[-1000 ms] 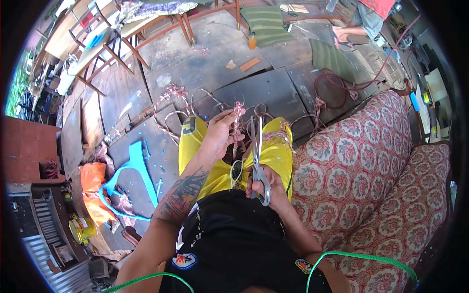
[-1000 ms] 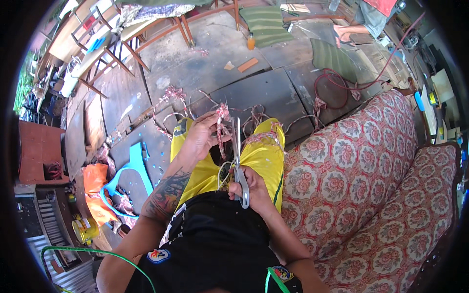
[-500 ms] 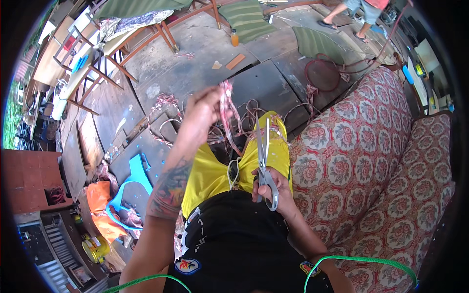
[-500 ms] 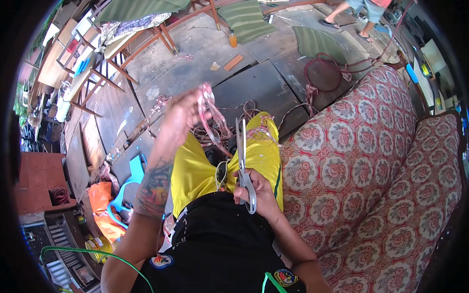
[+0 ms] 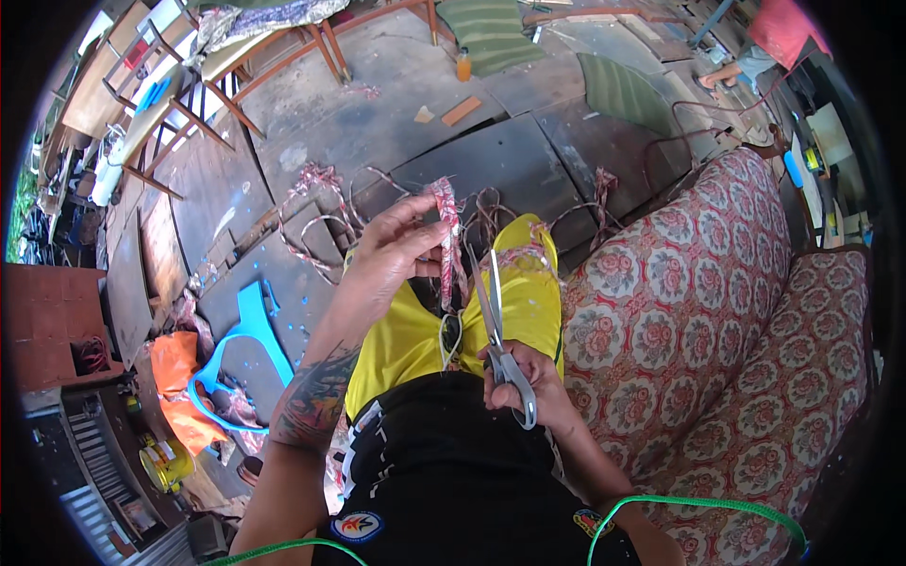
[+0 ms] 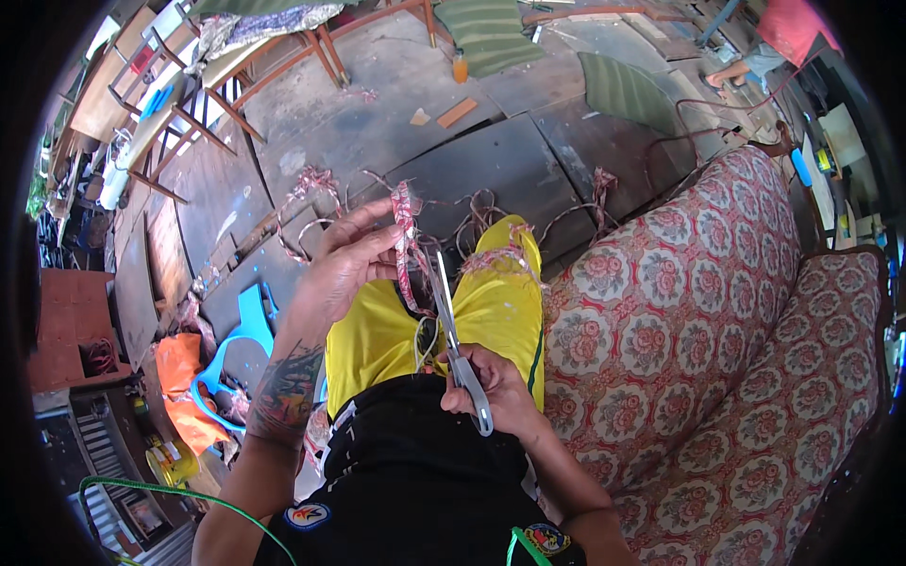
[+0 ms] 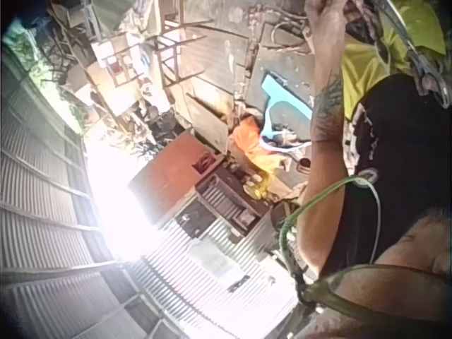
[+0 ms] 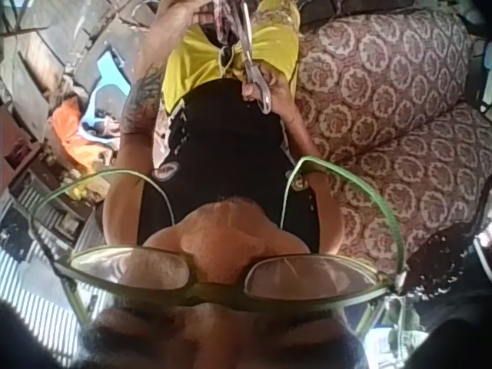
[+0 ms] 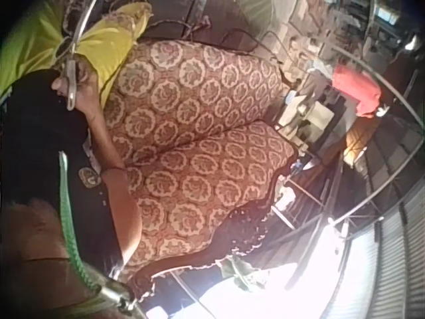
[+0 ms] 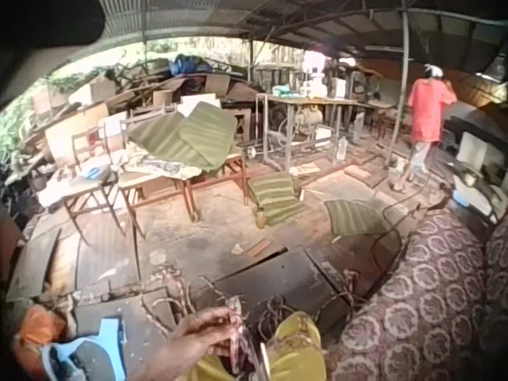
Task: Cutting strips of patterned fabric or cording from a roll using scissors.
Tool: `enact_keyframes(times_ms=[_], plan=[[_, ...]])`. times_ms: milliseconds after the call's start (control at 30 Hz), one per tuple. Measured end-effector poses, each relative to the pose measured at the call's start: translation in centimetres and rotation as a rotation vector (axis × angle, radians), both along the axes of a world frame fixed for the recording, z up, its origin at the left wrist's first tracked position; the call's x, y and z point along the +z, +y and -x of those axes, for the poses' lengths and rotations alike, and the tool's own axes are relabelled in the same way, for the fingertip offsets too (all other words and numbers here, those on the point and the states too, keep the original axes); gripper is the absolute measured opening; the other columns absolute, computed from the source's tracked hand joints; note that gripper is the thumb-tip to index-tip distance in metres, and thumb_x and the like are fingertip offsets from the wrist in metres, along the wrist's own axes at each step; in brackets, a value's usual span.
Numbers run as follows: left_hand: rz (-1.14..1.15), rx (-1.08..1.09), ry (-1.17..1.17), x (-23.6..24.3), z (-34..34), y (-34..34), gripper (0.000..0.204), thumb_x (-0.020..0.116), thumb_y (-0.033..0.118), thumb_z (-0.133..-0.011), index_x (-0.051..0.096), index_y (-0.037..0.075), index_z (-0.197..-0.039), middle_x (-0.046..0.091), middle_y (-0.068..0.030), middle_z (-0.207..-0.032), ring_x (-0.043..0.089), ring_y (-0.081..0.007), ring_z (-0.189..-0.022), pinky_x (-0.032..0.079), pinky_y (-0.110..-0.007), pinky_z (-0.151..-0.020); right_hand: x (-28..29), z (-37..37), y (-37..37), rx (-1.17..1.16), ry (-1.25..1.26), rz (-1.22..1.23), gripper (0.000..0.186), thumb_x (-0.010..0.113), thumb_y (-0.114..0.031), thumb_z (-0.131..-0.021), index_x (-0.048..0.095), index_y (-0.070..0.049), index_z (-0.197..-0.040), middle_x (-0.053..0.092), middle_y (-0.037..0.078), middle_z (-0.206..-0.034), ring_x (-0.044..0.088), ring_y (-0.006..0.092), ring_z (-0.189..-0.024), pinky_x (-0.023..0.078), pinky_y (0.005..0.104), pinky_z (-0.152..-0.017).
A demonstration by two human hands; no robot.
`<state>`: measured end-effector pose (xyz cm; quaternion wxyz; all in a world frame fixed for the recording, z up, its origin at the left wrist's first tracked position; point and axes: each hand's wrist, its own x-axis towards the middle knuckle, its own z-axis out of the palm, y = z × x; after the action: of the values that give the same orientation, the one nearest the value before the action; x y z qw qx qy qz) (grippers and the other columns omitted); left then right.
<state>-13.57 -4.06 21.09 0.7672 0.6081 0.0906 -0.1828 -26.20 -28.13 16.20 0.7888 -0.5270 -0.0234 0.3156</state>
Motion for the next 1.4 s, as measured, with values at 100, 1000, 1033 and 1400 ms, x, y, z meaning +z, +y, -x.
enact_keyframes(times_ms=[100,1000,1033,1400], plan=[[-0.018,-0.075,-0.02,-0.4,0.9,0.0,0.042,0.06,0.015,-0.101,0.053,0.009,-0.142,0.068,-0.0058,-0.111,0.067,-0.0129,-0.091,0.058,-0.031,-0.079,-0.1,0.4,0.4,-0.035,0.007,0.019,0.076,0.091,-0.033,-0.073,0.054,0.008,-0.124,0.064,0.005,-0.081,0.062,0.0112,-0.071,0.049,0.0227,-0.067],[0.09,0.228,-0.087,-2.3,5.4,-1.0,0.041,0.065,0.004,-0.096,0.057,0.0,-0.136,0.066,-0.0064,-0.101,0.066,-0.0132,-0.086,0.058,-0.03,-0.076,1.1,-2.6,3.8,-0.06,-0.128,0.315,0.055,0.094,-0.024,-0.071,0.066,0.003,-0.11,0.064,-0.002,-0.078,0.055,0.0037,-0.062,0.045,0.0208,-0.055],[0.084,0.235,-0.099,-2.4,5.5,-1.1,0.036,0.064,0.005,-0.096,0.061,0.0,-0.132,0.068,-0.0066,-0.098,0.067,-0.0147,-0.086,0.059,-0.031,-0.078,1.1,-2.5,3.6,-0.058,-0.137,0.316,0.055,0.094,-0.024,-0.071,0.066,0.003,-0.11,0.064,-0.002,-0.078,0.055,0.0037,-0.062,0.045,0.0208,-0.055],[0.076,0.103,0.104,-3.4,5.8,-1.4,0.023,0.066,0.016,-0.098,0.064,-0.004,-0.11,0.069,-0.0089,-0.097,0.072,-0.0177,-0.086,0.06,-0.031,-0.082,0.7,-1.3,0.2,0.024,-0.248,0.391,0.061,0.092,-0.02,-0.072,0.062,0.006,-0.118,0.063,0.0,-0.071,0.059,0.0058,-0.06,0.044,0.0208,-0.054]])
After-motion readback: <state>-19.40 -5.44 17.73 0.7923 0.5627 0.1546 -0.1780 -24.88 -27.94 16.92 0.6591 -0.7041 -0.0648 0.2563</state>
